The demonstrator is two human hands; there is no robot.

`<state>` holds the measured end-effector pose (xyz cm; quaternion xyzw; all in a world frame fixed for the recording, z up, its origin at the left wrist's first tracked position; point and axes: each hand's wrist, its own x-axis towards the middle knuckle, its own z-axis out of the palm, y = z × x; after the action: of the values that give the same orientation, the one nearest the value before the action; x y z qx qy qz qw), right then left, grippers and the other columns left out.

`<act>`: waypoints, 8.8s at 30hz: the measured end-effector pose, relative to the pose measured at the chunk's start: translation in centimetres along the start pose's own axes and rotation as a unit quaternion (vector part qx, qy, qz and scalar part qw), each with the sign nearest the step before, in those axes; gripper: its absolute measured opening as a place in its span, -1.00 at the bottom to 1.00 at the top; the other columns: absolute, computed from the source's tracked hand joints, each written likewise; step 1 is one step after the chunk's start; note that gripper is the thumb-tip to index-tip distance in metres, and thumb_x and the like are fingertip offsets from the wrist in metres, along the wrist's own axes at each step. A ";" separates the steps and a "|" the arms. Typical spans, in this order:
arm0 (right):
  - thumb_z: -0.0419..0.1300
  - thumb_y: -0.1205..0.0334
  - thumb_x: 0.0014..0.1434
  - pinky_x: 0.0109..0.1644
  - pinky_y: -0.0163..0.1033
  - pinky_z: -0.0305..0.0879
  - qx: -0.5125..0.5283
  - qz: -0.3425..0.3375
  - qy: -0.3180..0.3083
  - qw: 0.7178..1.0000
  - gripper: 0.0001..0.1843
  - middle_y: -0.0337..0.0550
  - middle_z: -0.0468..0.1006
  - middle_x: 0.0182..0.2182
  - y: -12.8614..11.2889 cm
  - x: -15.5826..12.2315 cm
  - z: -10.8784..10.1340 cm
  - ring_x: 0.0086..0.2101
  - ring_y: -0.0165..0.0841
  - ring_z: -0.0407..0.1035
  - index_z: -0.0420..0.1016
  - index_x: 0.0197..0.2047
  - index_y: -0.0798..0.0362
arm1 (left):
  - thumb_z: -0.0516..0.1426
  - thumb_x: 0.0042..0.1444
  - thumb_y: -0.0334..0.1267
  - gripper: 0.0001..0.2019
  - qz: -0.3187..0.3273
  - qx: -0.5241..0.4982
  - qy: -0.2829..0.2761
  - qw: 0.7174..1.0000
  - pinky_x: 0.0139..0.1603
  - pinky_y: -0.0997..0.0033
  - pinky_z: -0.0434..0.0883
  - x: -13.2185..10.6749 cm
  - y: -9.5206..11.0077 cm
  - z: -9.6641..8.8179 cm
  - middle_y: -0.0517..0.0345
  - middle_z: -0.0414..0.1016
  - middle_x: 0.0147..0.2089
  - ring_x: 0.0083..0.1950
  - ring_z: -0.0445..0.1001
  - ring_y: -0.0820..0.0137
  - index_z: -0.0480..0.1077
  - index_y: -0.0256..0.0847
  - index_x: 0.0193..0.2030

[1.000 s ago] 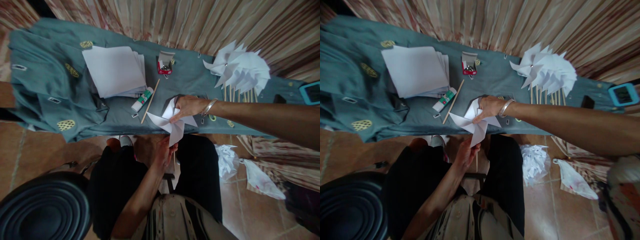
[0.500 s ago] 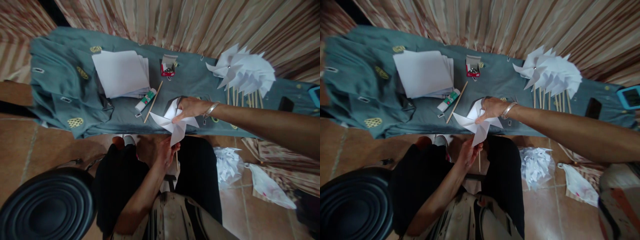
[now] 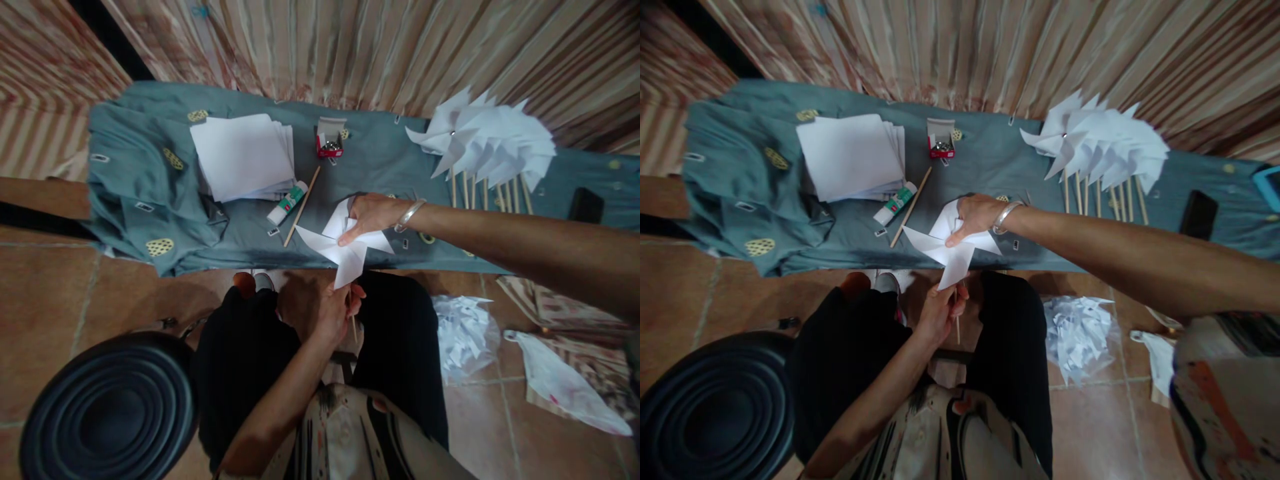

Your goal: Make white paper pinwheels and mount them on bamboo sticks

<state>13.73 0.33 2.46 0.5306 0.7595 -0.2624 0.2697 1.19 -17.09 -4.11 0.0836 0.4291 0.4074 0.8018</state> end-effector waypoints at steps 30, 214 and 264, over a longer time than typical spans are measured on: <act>0.28 -0.33 -0.01 -0.36 -0.24 0.00 0.032 0.032 0.058 0.997 -0.37 -0.10 0.47 -0.50 0.4 -0.3 1.8 -0.43 -0.38 0.24 0.52 -0.45 0.19 | 0.33 -0.14 -0.09 -0.66 -0.013 -0.006 -0.006 1.000 -0.61 0.51 -0.20 0.5 0.0 0.2 0.33 0.27 -0.67 -0.71 0.00 0.68 0.49 -0.33 -0.32; 0.55 -0.08 -0.34 -0.28 -0.30 0.39 0.766 -0.139 0.392 0.490 -0.57 -0.28 0.61 -0.48 6.7 -4.4 4.5 -0.42 -0.42 0.45 0.63 -0.41 -0.04 | 0.36 -0.17 -0.15 -0.78 0.287 0.364 -0.075 0.883 -0.24 0.43 0.43 8.3 8.4 4.9 0.10 0.66 -0.31 -0.33 0.52 0.39 0.66 -0.16 -0.33; 0.56 -0.04 -0.31 -0.34 -0.36 0.35 0.786 -0.158 0.313 0.509 -0.61 -0.28 0.62 -0.50 5.6 -5.1 5.1 -0.48 -0.47 0.44 0.65 -0.43 -0.01 | 0.40 -0.20 -0.03 -0.65 0.242 0.342 -0.098 0.903 -0.07 0.25 0.50 8.3 8.1 5.1 0.09 0.68 -0.27 -0.20 0.60 0.23 0.65 -0.20 -0.29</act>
<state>21.22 -4.90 1.69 0.4442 0.3484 -0.6072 -0.5591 2.88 -4.66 -2.18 0.4933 0.4278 0.4065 0.6391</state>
